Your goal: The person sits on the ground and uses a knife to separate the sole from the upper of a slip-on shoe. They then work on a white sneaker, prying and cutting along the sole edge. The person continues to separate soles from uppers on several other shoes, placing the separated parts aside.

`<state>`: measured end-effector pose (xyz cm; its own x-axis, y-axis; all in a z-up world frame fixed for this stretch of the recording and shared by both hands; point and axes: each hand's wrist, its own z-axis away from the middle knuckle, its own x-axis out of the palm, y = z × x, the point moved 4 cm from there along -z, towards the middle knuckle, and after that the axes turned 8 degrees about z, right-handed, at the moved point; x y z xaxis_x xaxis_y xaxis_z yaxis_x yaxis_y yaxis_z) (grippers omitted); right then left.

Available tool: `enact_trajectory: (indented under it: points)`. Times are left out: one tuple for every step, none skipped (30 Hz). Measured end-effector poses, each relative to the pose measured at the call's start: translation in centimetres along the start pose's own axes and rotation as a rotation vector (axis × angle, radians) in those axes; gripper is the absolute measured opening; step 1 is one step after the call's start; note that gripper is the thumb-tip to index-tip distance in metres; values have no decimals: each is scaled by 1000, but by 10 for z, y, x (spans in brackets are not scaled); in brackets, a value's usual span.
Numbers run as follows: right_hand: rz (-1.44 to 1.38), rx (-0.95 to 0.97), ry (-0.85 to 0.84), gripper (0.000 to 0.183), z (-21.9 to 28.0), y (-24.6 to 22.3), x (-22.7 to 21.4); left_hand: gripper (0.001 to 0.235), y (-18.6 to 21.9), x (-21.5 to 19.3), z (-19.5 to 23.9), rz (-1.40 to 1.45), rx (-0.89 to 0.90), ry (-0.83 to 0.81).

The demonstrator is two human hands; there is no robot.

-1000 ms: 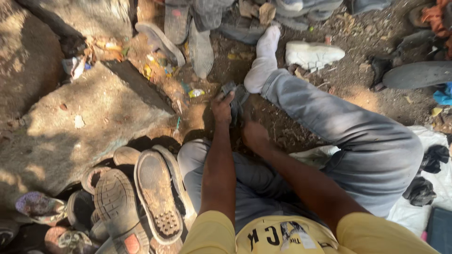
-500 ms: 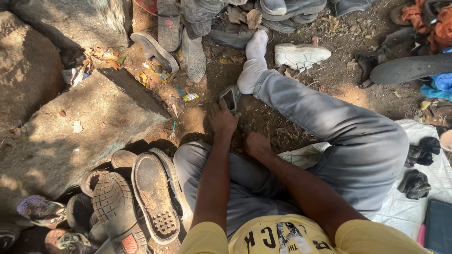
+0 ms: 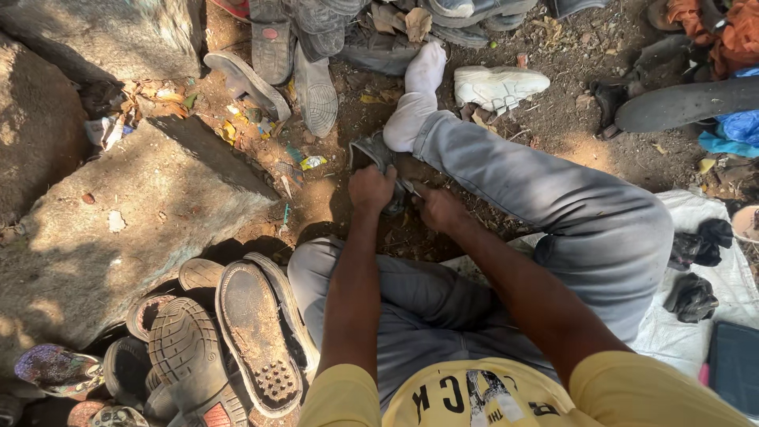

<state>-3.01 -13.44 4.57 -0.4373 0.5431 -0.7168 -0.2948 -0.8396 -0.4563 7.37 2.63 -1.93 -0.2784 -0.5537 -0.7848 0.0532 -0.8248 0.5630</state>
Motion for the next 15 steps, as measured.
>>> enact_trajectory:
  points:
    - [-16,-55,66,45,6,2,5,57,-8,1,-3,37,14,-20]
    - [6,-92,36,51,17,5,19,57,-14,3,-8,78,33,-36]
    - [29,-129,5,57,33,7,34,58,-21,6,-15,119,51,-52]
    - [54,-165,-28,63,40,10,41,57,-23,6,-25,135,114,22]
    - [73,-89,-56,54,29,16,39,56,-23,7,-38,150,176,96]
    - [74,-4,-106,47,25,18,50,55,-34,12,-27,152,223,148]
    - [77,80,-157,44,28,21,62,56,-49,21,-8,143,176,113]
    - [42,5,-58,44,18,14,58,56,-45,21,-17,146,162,112]
    - [7,-72,41,44,8,4,55,57,-40,17,-27,149,149,112]
    - [-30,-144,110,44,12,0,59,57,-40,17,-26,179,110,87]
    - [-16,-42,47,42,12,2,68,57,-39,17,-30,209,71,63]
    - [-4,54,-21,44,10,-5,79,57,-42,13,-29,235,28,41]
    - [10,149,-89,49,11,-9,88,56,-43,10,-22,247,36,69]
    - [-3,105,-43,43,22,-11,90,55,-37,9,-20,260,55,98]
    - [-15,61,2,41,42,-11,95,54,-35,7,-19,271,73,127]
